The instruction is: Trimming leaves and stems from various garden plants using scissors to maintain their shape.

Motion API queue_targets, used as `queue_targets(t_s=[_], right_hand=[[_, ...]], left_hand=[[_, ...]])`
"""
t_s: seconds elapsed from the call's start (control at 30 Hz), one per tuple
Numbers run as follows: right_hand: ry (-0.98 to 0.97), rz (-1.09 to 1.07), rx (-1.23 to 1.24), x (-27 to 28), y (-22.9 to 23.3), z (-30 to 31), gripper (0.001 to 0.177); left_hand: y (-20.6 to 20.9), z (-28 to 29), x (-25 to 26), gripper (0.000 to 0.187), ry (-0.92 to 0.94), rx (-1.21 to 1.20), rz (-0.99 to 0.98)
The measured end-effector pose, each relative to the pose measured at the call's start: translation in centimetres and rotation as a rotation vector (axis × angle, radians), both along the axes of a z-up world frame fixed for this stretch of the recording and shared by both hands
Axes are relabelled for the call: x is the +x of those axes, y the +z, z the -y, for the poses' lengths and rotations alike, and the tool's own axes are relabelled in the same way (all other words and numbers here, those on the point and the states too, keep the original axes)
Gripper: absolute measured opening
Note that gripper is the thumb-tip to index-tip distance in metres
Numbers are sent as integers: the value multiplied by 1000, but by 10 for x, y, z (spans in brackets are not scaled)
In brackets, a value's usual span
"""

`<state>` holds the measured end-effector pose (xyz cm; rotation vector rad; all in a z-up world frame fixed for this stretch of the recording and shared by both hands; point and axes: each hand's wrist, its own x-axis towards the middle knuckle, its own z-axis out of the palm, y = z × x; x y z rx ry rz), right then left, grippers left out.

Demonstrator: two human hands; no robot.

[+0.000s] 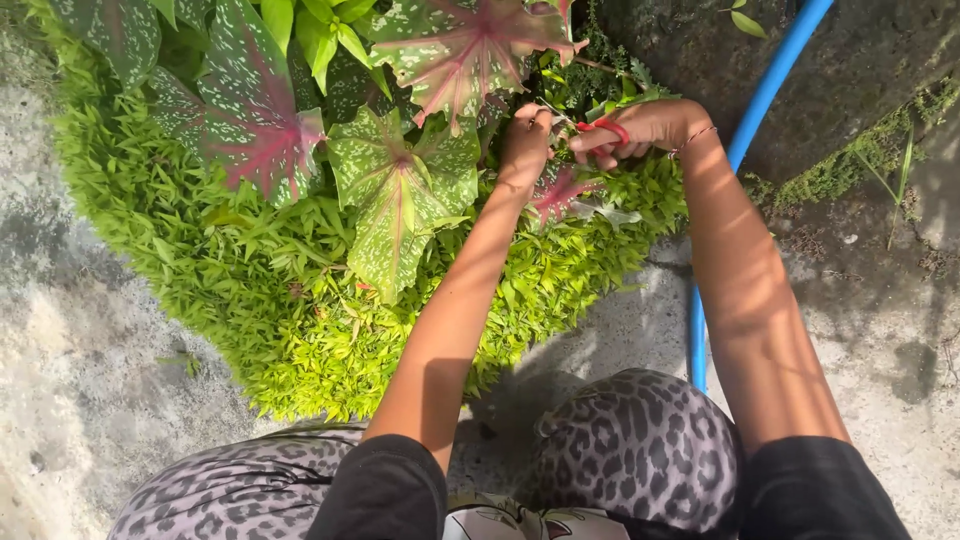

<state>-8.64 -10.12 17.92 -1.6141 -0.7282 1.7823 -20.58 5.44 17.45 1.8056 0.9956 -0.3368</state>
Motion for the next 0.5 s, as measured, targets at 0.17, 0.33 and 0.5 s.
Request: queue_targets(t_s=[0.17,0.33,0.5], right_hand=[[-4,46,-79,-3,7,-9,48],[-2,106,-38,-4,5,-17,52],[-240,243,253,-18,23,-5,54]], left_hand=[[-151,-18,11,82,-54,202,1016],[-162,-31,-10,110,-64,14,1312],[-36,-3,-5,29,-215,62,88]])
